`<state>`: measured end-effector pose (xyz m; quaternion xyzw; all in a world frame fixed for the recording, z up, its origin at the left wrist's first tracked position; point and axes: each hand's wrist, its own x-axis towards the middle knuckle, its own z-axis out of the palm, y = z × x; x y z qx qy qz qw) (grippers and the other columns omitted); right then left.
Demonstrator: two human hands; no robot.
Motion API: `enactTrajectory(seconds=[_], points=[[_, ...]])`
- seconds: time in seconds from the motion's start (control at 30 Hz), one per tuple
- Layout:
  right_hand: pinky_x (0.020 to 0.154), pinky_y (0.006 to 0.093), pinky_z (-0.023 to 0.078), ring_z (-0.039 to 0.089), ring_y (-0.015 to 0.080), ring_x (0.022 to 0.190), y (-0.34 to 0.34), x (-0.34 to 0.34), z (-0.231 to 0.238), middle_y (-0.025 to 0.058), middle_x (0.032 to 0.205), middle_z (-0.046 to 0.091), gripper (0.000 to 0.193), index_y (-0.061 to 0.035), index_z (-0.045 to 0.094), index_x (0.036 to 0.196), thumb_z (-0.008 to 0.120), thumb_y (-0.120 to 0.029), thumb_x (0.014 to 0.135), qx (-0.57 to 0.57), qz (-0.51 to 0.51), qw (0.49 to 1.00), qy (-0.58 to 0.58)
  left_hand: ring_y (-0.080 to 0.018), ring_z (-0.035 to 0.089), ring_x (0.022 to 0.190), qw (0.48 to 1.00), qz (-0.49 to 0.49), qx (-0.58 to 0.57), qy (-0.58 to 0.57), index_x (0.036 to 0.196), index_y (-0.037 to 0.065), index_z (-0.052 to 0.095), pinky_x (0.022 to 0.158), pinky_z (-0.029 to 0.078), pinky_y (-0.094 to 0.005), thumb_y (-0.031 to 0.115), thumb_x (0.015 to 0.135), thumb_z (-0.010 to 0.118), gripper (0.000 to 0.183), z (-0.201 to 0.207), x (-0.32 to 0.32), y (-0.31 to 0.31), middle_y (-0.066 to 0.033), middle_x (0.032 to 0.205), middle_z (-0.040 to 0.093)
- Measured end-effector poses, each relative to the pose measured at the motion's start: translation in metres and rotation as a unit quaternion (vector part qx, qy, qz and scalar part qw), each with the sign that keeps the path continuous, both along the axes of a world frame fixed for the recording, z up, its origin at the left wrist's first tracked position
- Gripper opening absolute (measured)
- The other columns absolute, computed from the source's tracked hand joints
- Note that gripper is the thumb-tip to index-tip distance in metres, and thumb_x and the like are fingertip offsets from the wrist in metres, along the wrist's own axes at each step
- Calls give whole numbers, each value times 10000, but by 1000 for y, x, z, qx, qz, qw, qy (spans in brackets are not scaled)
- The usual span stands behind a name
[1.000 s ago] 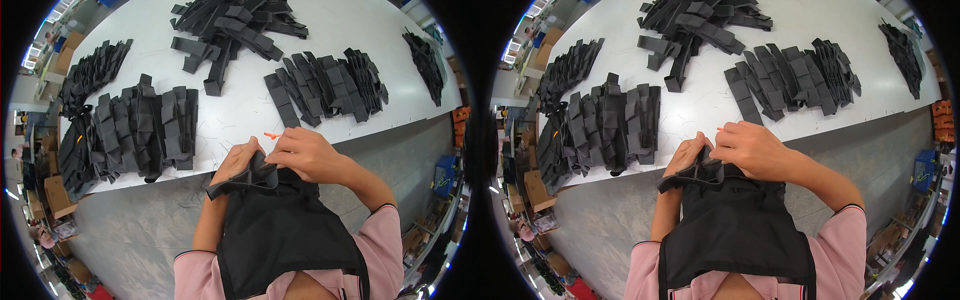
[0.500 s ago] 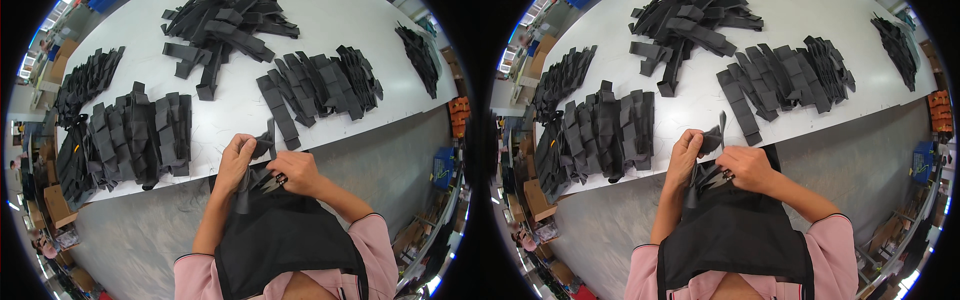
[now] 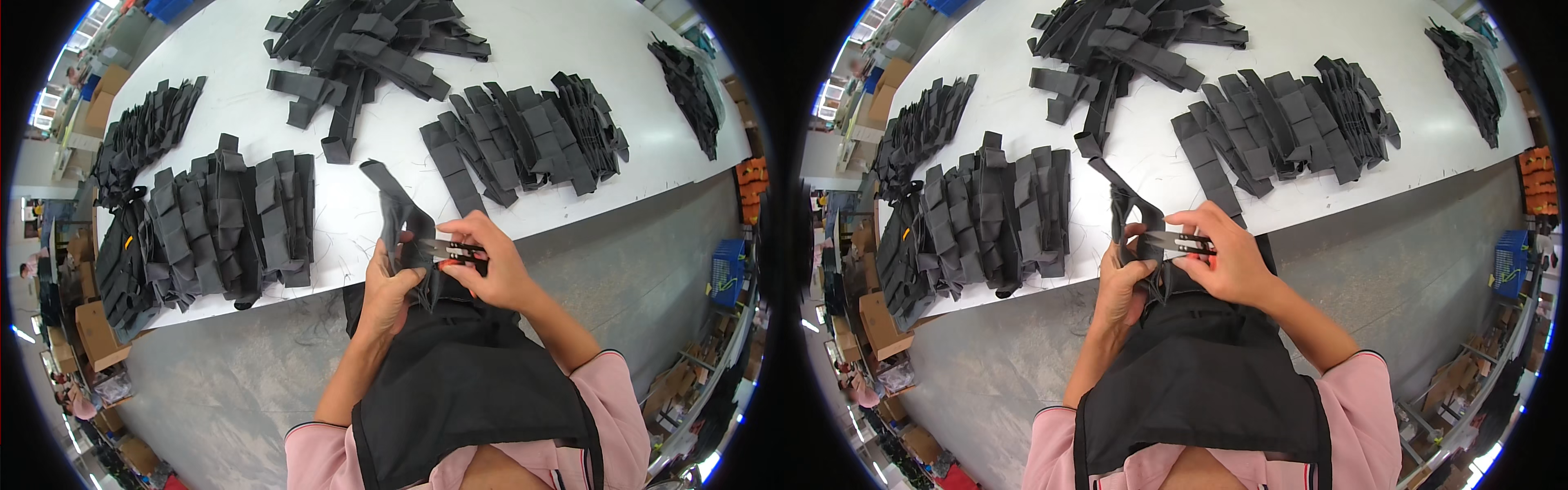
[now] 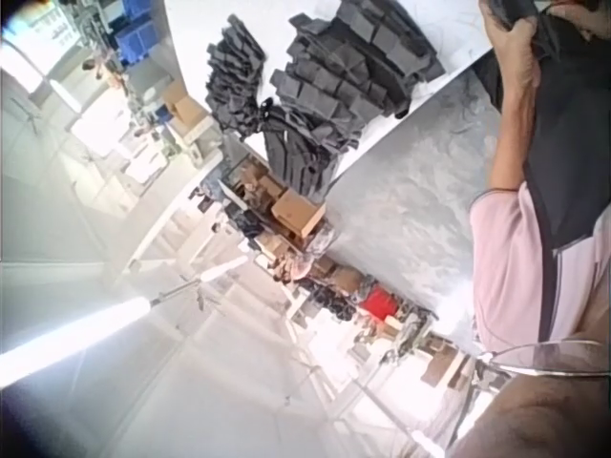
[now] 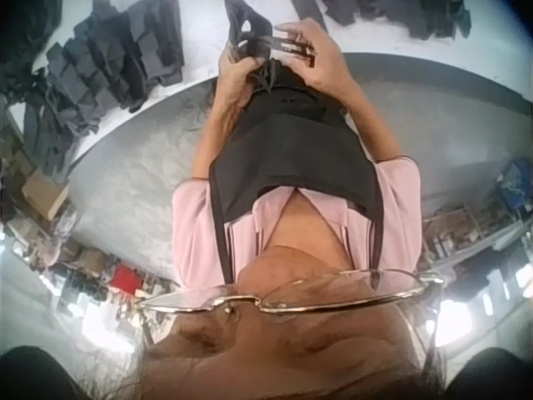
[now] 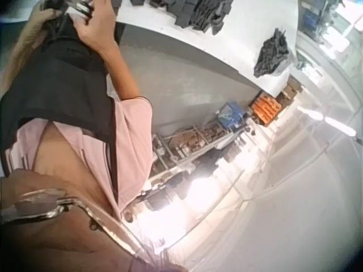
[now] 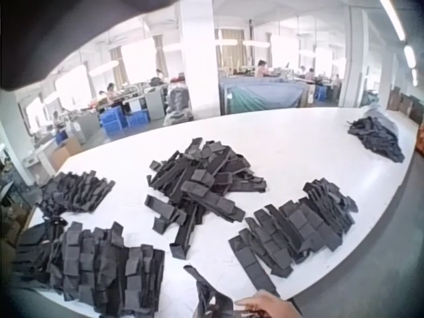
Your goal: Inspecting and trimming black fabric components using small snips.
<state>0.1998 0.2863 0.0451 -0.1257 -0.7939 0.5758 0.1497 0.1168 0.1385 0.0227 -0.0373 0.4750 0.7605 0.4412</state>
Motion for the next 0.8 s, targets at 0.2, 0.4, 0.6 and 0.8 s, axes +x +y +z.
enactTrajectory(seconds=[0.2,0.4,0.6,0.8], points=[[558,335,435,552,237,630,17,10,25,50,838,503,263,-105,601,936,719,-105,701,261,55,964,-19,-147,513,941,999,4,-29,45,1203,-55,417,823,426,-250,-32,669,558,553,4,-3,4,-104,1101,493],[547,365,420,561,253,645,30,-5,41,55,843,497,229,-91,565,850,723,-107,686,341,174,923,-51,-152,502,990,995,-34,-59,67,1215,-63,422,849,407,-245,-41,666,565,568,13,-3,3,-111,1124,493],[541,372,423,564,265,647,37,-15,44,56,840,496,237,-79,548,829,727,-108,677,344,243,906,-46,-152,504,1011,995,-52,-64,53,1214,-65,426,854,413,-249,-47,659,565,573,11,-2,1,-113,1124,496],[537,374,417,559,253,630,39,-13,42,47,823,496,204,-82,551,802,718,-112,689,364,251,896,-32,-152,513,1002,995,-59,-61,44,1216,-63,423,845,425,-253,-40,656,569,579,9,-2,2,-114,1122,497]])
